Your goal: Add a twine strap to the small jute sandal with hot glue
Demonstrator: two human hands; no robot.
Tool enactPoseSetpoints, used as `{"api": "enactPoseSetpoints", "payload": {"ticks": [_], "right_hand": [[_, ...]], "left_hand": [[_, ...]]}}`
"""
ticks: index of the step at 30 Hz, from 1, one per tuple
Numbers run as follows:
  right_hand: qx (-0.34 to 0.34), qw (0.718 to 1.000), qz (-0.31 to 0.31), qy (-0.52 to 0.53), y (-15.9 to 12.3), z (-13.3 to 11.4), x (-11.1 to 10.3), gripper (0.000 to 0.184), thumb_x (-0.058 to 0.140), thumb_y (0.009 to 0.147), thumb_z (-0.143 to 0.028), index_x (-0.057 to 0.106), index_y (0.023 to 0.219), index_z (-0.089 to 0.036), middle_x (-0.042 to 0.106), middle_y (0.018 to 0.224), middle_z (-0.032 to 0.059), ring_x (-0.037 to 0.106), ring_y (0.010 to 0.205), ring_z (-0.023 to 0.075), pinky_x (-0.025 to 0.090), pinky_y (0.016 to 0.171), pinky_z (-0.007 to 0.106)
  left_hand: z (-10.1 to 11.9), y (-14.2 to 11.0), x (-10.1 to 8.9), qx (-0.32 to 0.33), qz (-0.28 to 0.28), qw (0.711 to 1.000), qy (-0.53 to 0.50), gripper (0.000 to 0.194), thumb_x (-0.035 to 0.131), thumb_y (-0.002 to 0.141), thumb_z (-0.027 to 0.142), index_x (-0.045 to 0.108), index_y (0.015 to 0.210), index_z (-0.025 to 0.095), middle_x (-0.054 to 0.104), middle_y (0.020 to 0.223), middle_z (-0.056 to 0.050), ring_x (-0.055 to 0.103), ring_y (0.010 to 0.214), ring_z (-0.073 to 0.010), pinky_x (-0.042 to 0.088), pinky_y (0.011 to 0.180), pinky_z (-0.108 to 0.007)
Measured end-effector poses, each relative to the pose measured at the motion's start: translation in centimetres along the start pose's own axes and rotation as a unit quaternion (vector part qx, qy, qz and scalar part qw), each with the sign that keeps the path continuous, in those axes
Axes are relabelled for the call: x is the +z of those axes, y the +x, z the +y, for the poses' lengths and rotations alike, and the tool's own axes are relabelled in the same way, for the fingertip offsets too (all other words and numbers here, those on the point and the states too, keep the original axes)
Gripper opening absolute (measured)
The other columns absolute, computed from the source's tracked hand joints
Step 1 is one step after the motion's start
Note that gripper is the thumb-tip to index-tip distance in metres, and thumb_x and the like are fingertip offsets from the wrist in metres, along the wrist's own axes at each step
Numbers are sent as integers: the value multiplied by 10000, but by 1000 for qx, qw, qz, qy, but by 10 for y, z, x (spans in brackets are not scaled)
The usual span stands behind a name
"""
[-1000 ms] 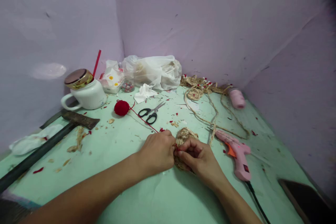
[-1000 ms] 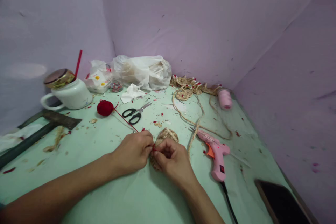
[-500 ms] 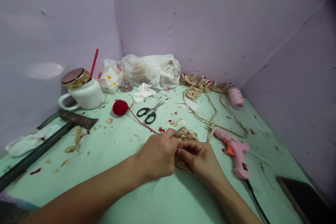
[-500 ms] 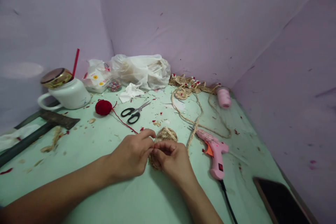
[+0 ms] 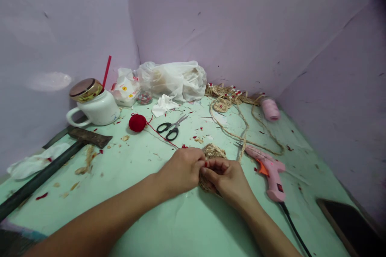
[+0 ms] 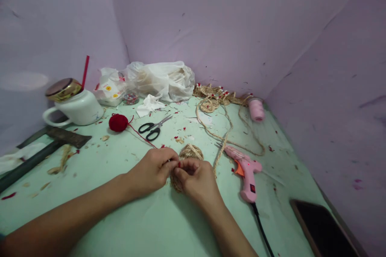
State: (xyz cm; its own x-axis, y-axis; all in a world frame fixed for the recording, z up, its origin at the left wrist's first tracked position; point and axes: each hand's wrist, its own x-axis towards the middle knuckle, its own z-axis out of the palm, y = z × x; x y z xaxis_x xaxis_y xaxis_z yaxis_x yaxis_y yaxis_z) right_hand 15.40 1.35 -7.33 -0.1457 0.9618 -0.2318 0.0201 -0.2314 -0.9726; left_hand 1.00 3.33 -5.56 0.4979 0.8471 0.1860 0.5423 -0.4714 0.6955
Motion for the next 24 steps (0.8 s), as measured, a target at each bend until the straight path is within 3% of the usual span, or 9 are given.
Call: {"api": "enactPoseSetpoints", "payload": {"ticks": [4,7,16,24], "right_hand": [[32,999,25,30,0,-2,1,198,671,582,-279,537,656,-153,494,407,-72,385,300,58,295,298,182],[20,998,39,41,0,-2,1,245,691,569,-262,481,669,-185,501,418,-85,398,293,64,305,282,179],[22,999,33,25,-2,-3,2,221,691,563,-307,537,614,-156,482,369,-67,380,293,59,292,300,181],[-2,1000,24,-13,-1,4,-2,156,688,574,-240,620,660,-129,571,536,-15,442,426,75,342,402,204]], "left_hand": [[-4,5,-9,-79,4,996,-50,113,448,739,119,547,710,167,544,594,18,496,576,-111,367,543,-214],[-10,7,-13,-105,2,993,-58,77,474,699,120,534,684,167,516,553,34,453,516,-97,326,487,-205],[-5,3,-15,-41,-64,997,7,125,534,662,127,653,698,142,574,717,-30,510,619,-119,377,560,-218],[-3,3,-11,-40,-74,996,35,154,478,652,112,623,624,157,582,609,-14,509,582,-128,348,530,-220]]}}
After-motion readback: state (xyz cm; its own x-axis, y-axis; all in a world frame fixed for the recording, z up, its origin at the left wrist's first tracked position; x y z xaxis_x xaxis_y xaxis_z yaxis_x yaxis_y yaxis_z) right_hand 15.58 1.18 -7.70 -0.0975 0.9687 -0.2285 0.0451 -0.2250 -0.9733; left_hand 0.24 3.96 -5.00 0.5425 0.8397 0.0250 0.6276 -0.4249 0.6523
